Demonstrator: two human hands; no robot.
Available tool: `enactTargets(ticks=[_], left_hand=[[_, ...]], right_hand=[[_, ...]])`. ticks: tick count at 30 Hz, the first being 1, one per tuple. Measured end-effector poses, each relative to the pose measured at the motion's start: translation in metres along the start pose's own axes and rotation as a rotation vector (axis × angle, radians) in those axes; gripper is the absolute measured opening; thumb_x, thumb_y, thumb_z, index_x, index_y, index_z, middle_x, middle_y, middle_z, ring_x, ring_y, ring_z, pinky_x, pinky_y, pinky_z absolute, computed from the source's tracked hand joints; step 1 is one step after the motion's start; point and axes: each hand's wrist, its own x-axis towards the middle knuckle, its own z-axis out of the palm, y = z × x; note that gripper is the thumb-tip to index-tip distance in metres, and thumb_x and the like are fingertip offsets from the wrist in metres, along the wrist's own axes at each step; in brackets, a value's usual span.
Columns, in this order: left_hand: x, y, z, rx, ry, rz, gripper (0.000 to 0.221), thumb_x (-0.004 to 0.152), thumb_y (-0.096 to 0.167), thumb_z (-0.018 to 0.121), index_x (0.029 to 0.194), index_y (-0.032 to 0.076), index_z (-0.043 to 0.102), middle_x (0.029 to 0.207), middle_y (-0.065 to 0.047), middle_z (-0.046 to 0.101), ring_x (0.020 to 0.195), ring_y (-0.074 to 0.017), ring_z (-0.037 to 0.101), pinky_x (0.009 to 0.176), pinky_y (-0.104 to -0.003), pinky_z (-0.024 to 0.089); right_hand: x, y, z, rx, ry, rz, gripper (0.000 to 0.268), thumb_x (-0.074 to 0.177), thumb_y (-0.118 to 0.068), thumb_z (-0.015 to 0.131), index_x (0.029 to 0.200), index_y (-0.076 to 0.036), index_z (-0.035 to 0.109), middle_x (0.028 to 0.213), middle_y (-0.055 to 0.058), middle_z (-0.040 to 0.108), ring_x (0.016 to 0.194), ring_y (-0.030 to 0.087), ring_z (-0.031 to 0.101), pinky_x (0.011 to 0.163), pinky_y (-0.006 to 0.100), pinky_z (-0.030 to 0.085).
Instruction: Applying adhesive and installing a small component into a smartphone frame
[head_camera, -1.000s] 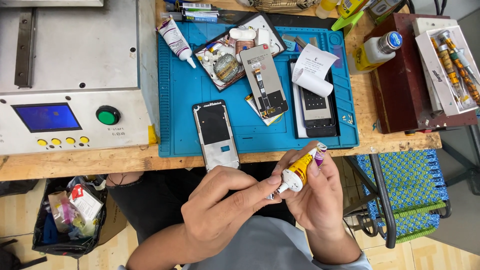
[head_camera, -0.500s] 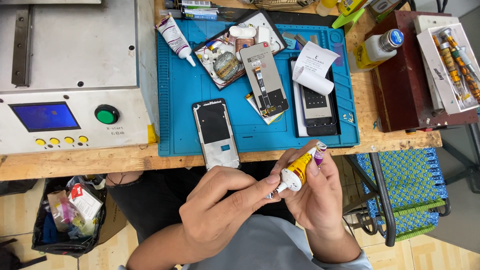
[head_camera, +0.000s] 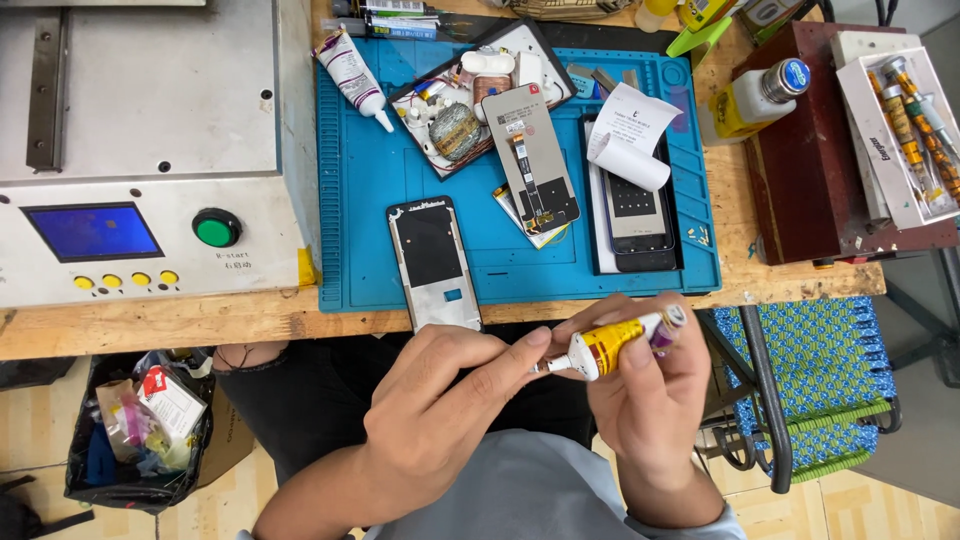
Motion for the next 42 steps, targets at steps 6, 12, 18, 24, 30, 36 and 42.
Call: enactTargets(ticks=[6,12,18,24,30,36,42], left_hand=[[-0.004,-0.007,0.001,0.088,-0.026,0.031,0.031,0.099,0.0,0.087,0.128,-0.002,0.076,0.1,-0.011,0.069,0.084,-0.0225,0.066,0.072,-0.034,0.057],[-0.003,-0.019,0.004,0.111,0.051,0.036,0.029,0.099,0.002,0.086,0.126,0.0,0.078,0.1,-0.009,0.072,0.084,-0.0198,0.069,0.073,-0.031,0.058],[-0.007,-0.047,-0.012,0.133,-0.053,-0.008,0.059,0.101,0.011,0.087,0.153,0.001,0.06,0.118,-0.01,0.073,0.104,-0.0234,0.071,0.098,-0.037,0.062],[-0.021,-0.058,-0.049,0.351,-0.22,-0.072,0.064,0.106,-0.018,0.055,0.164,0.008,0.049,0.145,-0.021,0.06,0.135,-0.037,0.062,0.116,-0.05,0.054],[-0.033,-0.085,-0.052,0.939,-0.519,0.187,0.072,0.103,0.002,0.06,0.17,0.017,0.039,0.15,-0.02,0.057,0.139,-0.0339,0.058,0.115,-0.044,0.053],[-0.025,-0.094,-0.039,0.951,-0.572,0.331,0.069,0.108,0.007,0.054,0.171,0.028,0.038,0.152,-0.023,0.058,0.143,-0.035,0.058,0.117,-0.048,0.051],[-0.016,-0.096,-0.026,1.053,-0.637,0.459,0.074,0.109,0.023,0.059,0.175,0.028,0.026,0.165,-0.018,0.051,0.152,-0.0314,0.05,0.121,-0.047,0.045]], right_hand=[[-0.002,-0.007,0.003,-0.428,0.037,-0.16,0.021,0.108,-0.022,0.068,0.113,-0.002,0.065,0.109,0.022,0.078,0.104,0.037,0.082,0.099,0.048,0.072],[0.016,-0.015,0.008,-0.434,0.053,0.123,0.033,0.102,-0.026,0.071,0.111,0.005,0.068,0.109,0.025,0.081,0.094,0.032,0.084,0.078,0.042,0.077],[0.103,-0.024,0.021,-0.782,-0.234,0.026,0.016,0.103,-0.019,0.072,0.108,-0.004,0.076,0.112,0.007,0.062,0.1,0.016,0.058,0.084,0.029,0.048],[0.275,0.023,0.016,-1.089,0.01,-0.115,0.011,0.107,-0.005,0.071,0.111,-0.012,0.064,0.086,0.003,0.074,0.065,0.009,0.07,0.054,0.023,0.058],[0.383,0.092,0.012,-1.569,0.143,-0.214,0.017,0.092,-0.024,0.081,0.102,-0.016,0.071,0.1,0.015,0.077,0.088,0.045,0.073,0.066,0.059,0.056],[0.392,0.122,0.038,-1.763,0.103,-0.009,0.043,0.097,-0.042,0.083,0.119,-0.008,0.067,0.113,0.018,0.076,0.102,0.048,0.073,0.082,0.06,0.058],[0.352,0.112,0.062,-1.686,0.012,0.078,0.037,0.097,-0.044,0.081,0.107,-0.009,0.075,0.108,0.018,0.078,0.095,0.048,0.074,0.08,0.061,0.059]])
